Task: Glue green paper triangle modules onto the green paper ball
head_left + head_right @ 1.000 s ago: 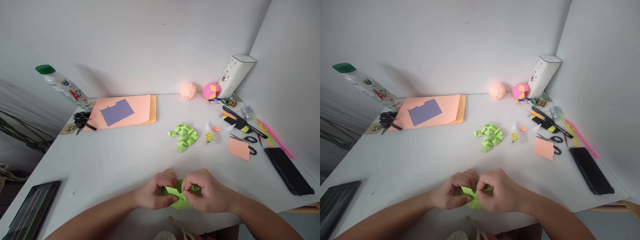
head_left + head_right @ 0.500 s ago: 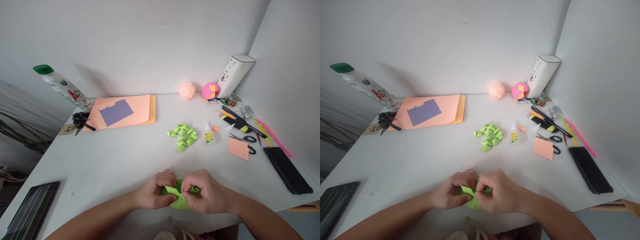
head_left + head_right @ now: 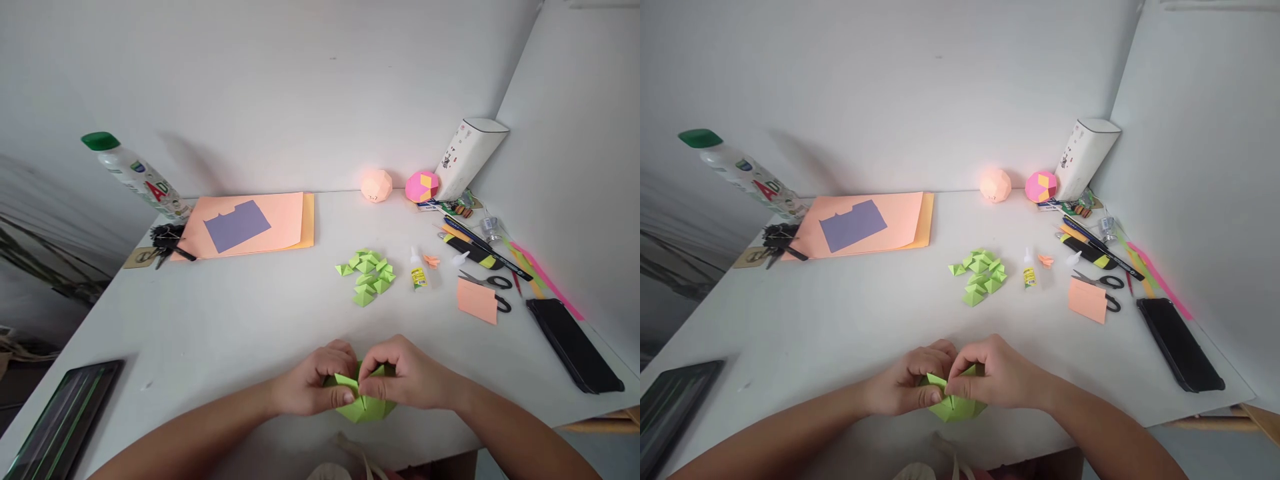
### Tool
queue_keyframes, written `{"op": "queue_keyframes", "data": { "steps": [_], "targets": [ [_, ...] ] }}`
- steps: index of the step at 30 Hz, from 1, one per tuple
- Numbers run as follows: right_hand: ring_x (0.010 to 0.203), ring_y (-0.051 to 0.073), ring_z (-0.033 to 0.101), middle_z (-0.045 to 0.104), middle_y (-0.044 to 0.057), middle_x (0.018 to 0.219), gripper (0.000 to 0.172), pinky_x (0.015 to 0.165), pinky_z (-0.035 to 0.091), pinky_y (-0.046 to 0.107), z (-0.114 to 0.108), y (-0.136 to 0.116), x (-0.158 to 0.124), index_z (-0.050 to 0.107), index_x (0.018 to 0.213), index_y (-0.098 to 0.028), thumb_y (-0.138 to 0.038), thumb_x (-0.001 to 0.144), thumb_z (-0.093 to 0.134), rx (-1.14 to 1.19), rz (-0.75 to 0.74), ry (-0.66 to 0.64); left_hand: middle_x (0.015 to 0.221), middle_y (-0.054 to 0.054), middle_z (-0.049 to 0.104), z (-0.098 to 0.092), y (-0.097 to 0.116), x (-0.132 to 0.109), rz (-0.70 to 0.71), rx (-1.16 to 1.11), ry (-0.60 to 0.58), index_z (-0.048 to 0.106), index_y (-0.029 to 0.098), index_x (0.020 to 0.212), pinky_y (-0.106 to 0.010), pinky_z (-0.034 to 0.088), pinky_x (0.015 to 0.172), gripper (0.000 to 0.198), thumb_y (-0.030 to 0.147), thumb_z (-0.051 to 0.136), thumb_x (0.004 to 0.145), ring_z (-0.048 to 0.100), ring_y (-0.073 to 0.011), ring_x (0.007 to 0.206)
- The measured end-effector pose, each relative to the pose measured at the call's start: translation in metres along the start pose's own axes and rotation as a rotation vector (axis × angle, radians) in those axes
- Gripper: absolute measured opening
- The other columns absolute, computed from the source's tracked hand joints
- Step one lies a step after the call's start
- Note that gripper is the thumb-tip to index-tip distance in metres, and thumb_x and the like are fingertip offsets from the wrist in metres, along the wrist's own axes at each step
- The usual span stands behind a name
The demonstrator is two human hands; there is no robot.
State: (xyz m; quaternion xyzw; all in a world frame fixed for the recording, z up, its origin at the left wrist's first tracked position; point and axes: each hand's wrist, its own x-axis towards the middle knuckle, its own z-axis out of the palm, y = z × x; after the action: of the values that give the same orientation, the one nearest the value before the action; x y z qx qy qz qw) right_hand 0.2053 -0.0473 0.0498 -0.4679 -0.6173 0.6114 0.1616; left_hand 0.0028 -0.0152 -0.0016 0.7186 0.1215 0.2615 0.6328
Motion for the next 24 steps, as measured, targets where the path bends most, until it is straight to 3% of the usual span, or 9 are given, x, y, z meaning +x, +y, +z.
{"op": "queue_keyframes", "data": {
  "steps": [6, 9, 13, 17, 24],
  "targets": [
    [0.064, 0.01, 0.046, 0.054, -0.002, 0.075, 0.025, 0.057, 0.036, 0.021, -0.003, 0.003, 0.004, 0.061, 0.09, -0.016, -0.035, 0.075, 0.068, 0.125, 0.005, 0.0, 0.09, -0.008, 0.056, 0.002, -0.005, -0.004, -0.069, -0.085, 0.048, 0.054, 0.015, 0.084, -0.033, 0.043, 0.079, 0.028, 0.043, 0.055, 0.085, 0.053, -0.0165, 0.083],
    [0.07, 0.011, 0.047, 0.053, -0.001, 0.08, 0.023, 0.061, 0.037, 0.022, -0.013, 0.001, 0.005, 0.055, 0.094, -0.018, -0.027, 0.076, 0.065, 0.154, 0.022, -0.024, 0.085, -0.005, 0.052, 0.003, -0.007, -0.004, -0.095, -0.136, 0.062, 0.05, 0.015, 0.078, -0.03, 0.043, 0.074, 0.031, 0.045, 0.053, 0.086, 0.05, -0.0141, 0.077],
    [0.072, 0.011, 0.047, 0.053, -0.001, 0.084, 0.025, 0.063, 0.037, 0.022, -0.022, 0.003, 0.006, 0.049, 0.086, -0.019, -0.016, 0.068, 0.066, 0.116, 0.032, -0.081, 0.076, 0.0, 0.045, 0.003, -0.005, -0.003, -0.135, -0.076, 0.072, 0.045, 0.015, 0.069, -0.026, 0.041, 0.067, 0.038, 0.049, 0.051, 0.086, 0.044, -0.0111, 0.068],
    [0.071, 0.011, 0.046, 0.051, -0.002, 0.079, 0.022, 0.062, 0.037, 0.022, -0.019, 0.008, 0.006, 0.05, 0.083, -0.018, -0.016, 0.068, 0.066, 0.1, 0.018, -0.076, 0.075, 0.0, 0.046, 0.0, 0.0, -0.003, -0.131, -0.004, 0.018, 0.047, 0.016, 0.069, -0.028, 0.041, 0.07, 0.043, 0.057, 0.052, 0.081, 0.044, -0.0128, 0.071],
    [0.066, 0.01, 0.042, 0.047, -0.004, 0.074, 0.019, 0.059, 0.034, 0.021, -0.013, 0.009, 0.007, 0.051, 0.083, -0.018, -0.017, 0.069, 0.065, 0.111, 0.016, -0.08, 0.074, 0.0, 0.043, -0.002, 0.005, -0.001, -0.131, 0.072, -0.022, 0.041, 0.018, 0.065, -0.029, 0.041, 0.075, 0.043, 0.056, 0.052, 0.081, 0.044, -0.0141, 0.074]
  ]
}}
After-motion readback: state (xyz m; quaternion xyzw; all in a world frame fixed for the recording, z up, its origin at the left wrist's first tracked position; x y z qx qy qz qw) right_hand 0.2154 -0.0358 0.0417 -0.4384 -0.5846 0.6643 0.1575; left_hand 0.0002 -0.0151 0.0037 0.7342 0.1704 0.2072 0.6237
